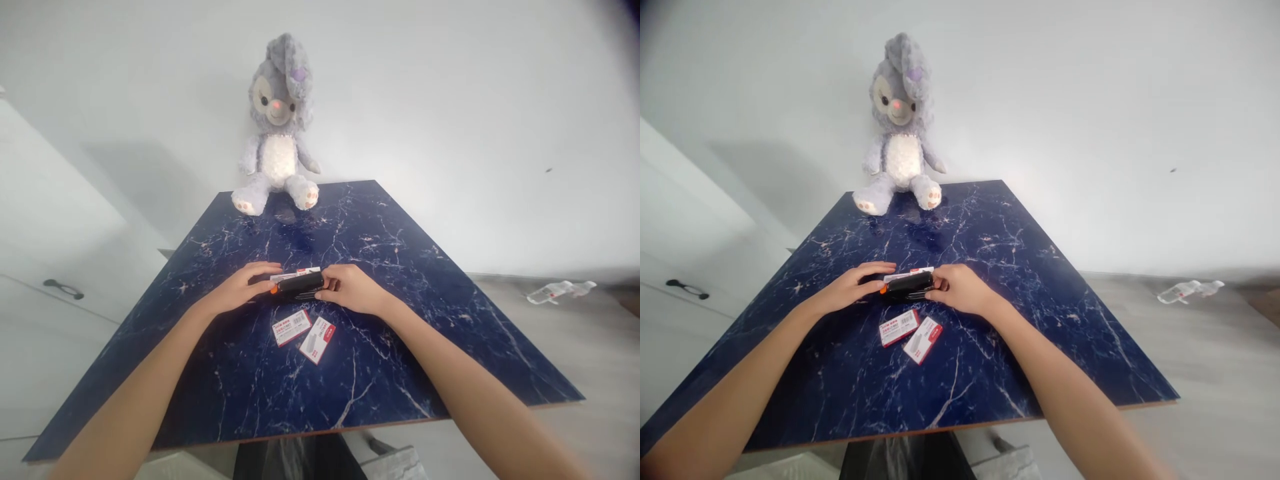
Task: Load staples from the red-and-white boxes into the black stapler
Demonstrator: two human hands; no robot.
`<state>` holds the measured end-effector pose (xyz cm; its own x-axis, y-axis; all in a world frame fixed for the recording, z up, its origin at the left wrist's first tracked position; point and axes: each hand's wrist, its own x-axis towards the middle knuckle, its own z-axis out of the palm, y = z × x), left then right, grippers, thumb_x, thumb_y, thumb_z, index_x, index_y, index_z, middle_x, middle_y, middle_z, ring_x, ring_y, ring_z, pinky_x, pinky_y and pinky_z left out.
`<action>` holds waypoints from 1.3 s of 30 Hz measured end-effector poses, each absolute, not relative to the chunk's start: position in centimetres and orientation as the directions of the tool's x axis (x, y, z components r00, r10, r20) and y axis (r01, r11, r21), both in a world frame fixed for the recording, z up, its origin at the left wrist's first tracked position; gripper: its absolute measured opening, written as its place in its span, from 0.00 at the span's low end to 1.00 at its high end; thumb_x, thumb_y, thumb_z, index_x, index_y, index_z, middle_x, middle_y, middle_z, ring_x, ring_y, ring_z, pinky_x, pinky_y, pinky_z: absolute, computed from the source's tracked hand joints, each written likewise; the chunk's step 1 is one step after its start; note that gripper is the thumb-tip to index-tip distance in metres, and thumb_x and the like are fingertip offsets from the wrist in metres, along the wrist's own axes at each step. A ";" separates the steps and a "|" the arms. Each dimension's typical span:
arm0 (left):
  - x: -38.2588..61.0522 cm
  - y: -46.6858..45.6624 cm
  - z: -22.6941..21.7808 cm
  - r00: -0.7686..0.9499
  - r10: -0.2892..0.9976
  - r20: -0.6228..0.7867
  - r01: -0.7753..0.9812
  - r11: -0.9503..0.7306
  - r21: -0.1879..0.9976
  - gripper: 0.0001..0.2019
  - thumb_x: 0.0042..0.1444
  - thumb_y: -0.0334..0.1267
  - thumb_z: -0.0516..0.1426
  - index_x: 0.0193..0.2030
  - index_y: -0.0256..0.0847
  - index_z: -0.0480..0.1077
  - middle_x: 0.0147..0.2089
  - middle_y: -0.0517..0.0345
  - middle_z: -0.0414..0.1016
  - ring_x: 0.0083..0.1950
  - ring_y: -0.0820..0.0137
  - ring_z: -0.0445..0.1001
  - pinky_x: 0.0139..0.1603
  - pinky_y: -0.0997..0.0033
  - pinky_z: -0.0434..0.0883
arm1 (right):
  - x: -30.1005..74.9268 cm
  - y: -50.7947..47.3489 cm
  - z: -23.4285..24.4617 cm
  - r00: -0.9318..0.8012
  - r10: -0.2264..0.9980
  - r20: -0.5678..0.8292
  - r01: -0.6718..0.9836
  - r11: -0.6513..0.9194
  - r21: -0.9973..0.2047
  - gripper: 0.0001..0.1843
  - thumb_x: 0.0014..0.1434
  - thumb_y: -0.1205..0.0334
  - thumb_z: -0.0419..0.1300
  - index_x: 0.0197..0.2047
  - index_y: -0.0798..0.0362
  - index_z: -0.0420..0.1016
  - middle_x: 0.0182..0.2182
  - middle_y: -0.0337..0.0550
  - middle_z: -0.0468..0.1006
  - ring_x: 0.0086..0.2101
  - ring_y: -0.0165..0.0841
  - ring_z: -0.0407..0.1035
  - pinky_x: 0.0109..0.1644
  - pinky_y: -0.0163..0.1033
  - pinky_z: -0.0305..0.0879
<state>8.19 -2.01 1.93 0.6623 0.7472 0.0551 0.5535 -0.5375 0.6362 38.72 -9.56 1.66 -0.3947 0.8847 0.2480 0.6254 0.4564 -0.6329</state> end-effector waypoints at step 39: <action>10.2 -3.0 0.6 0.434 0.862 0.260 0.726 -0.506 0.466 0.17 0.65 0.50 0.53 0.49 0.46 0.78 0.48 0.52 0.80 0.51 0.57 0.74 0.55 0.53 0.69 | 39.9 -7.6 -0.2 -0.262 0.948 0.181 0.570 0.303 -0.764 0.21 0.58 0.70 0.60 0.55 0.47 0.77 0.46 0.42 0.81 0.42 0.33 0.73 0.49 0.41 0.68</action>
<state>10.18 -2.96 0.56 0.4342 0.8623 0.2605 0.7258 -0.5062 0.4659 39.93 -7.58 -0.24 -0.2623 0.9480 0.1806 0.5698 0.3031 -0.7638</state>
